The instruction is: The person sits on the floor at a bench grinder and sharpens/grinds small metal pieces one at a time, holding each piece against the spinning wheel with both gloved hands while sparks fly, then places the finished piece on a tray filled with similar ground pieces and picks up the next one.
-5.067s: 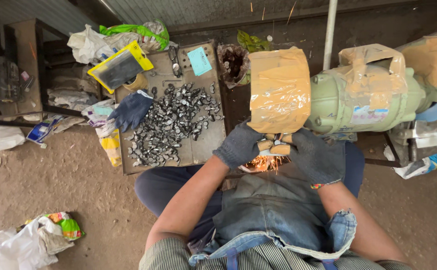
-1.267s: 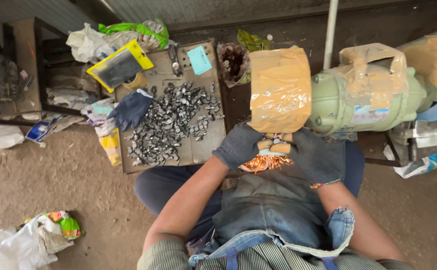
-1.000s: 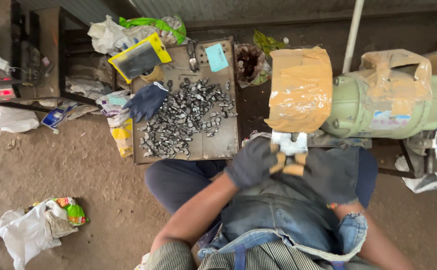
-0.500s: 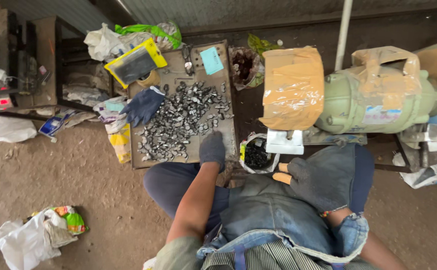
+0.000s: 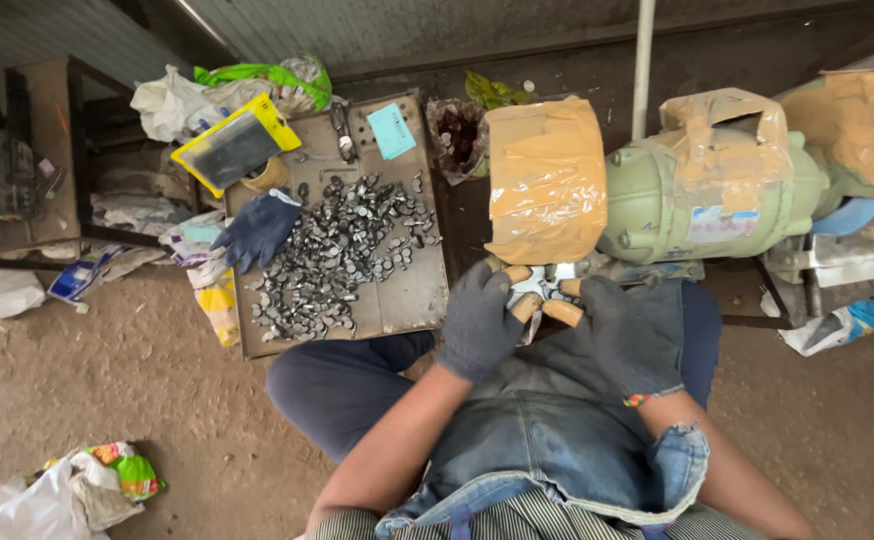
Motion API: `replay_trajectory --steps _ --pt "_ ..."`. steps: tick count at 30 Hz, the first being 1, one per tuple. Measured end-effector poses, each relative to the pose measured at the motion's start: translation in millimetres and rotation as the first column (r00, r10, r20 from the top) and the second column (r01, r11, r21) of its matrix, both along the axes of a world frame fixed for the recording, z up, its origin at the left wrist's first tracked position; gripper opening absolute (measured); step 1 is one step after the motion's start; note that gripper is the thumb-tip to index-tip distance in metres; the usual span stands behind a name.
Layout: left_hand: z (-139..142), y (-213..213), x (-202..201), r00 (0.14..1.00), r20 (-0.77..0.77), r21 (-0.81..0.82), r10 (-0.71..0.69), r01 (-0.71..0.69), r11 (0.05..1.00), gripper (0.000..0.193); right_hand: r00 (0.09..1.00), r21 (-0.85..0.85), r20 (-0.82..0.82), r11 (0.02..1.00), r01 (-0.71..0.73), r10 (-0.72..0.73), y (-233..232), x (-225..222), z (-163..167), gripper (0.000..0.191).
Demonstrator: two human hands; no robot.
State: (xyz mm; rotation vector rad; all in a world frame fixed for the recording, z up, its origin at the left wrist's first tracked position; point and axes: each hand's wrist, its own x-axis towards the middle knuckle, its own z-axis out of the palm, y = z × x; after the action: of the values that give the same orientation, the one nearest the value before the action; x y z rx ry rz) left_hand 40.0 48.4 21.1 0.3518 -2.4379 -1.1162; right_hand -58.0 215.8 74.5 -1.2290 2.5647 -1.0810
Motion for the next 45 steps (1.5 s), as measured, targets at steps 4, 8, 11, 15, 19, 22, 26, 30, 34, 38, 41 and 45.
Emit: replay_trajectory --steps 4,8,11,15,19,22,26,30,34,38,41,45 --pt "-2 -20 -23 0.970 -0.010 -0.069 -0.242 0.241 0.968 0.024 0.998 0.033 -0.037 0.998 0.055 -0.053 -7 -8 -7 0.029" --pt "1 -37 -36 0.935 0.048 -0.093 -0.351 0.354 0.930 0.024 0.980 0.130 -0.196 0.991 0.045 -0.019 -8 -14 7 0.028" --pt "-1 -44 -40 0.916 0.058 -0.126 -0.397 0.401 0.907 0.025 0.963 0.187 -0.269 0.981 0.058 -0.006 -9 -18 15 0.025" --pt "-10 -43 -35 0.917 0.084 -0.081 -0.390 0.396 0.915 0.028 0.968 0.241 -0.250 0.967 0.084 -0.022 -14 -23 10 0.021" --pt "-23 -36 -18 0.960 0.117 -0.189 -0.256 0.275 0.943 0.028 0.996 0.141 -0.087 0.990 -0.006 0.018 -15 -22 3 0.025" --pt "-25 -31 -1 0.967 -0.020 -0.254 -0.255 0.242 0.936 0.025 0.993 0.050 0.048 0.993 -0.106 0.104 -6 -11 -1 0.027" --pt "-31 -32 31 0.931 0.035 -0.326 -0.363 0.354 0.877 0.040 0.987 0.249 0.007 0.956 -0.157 0.160 13 14 -17 0.031" --pt "-47 -60 36 0.871 0.469 -0.076 -0.146 0.204 0.976 0.034 0.979 0.370 0.054 0.907 -0.202 0.196 14 23 -50 0.030" --pt "-43 -88 30 0.802 0.492 -0.348 0.338 -0.175 0.921 0.058 0.968 0.381 0.172 0.894 -0.235 0.182 16 23 -64 0.029" --pt "-40 -99 28 0.725 0.558 -0.353 0.403 -0.232 0.906 0.057 0.974 0.330 0.150 0.920 -0.212 0.171 17 26 -55 0.033" --pt "-42 -98 31 0.697 0.584 -0.273 0.416 -0.314 0.910 0.047 0.969 0.203 0.047 0.947 -0.248 0.244 18 25 -46 0.032" --pt "-47 -83 42 0.649 0.667 -0.086 0.366 -0.421 0.903 0.038 0.950 0.020 -0.023 0.950 -0.312 0.313 16 26 -33 0.027"
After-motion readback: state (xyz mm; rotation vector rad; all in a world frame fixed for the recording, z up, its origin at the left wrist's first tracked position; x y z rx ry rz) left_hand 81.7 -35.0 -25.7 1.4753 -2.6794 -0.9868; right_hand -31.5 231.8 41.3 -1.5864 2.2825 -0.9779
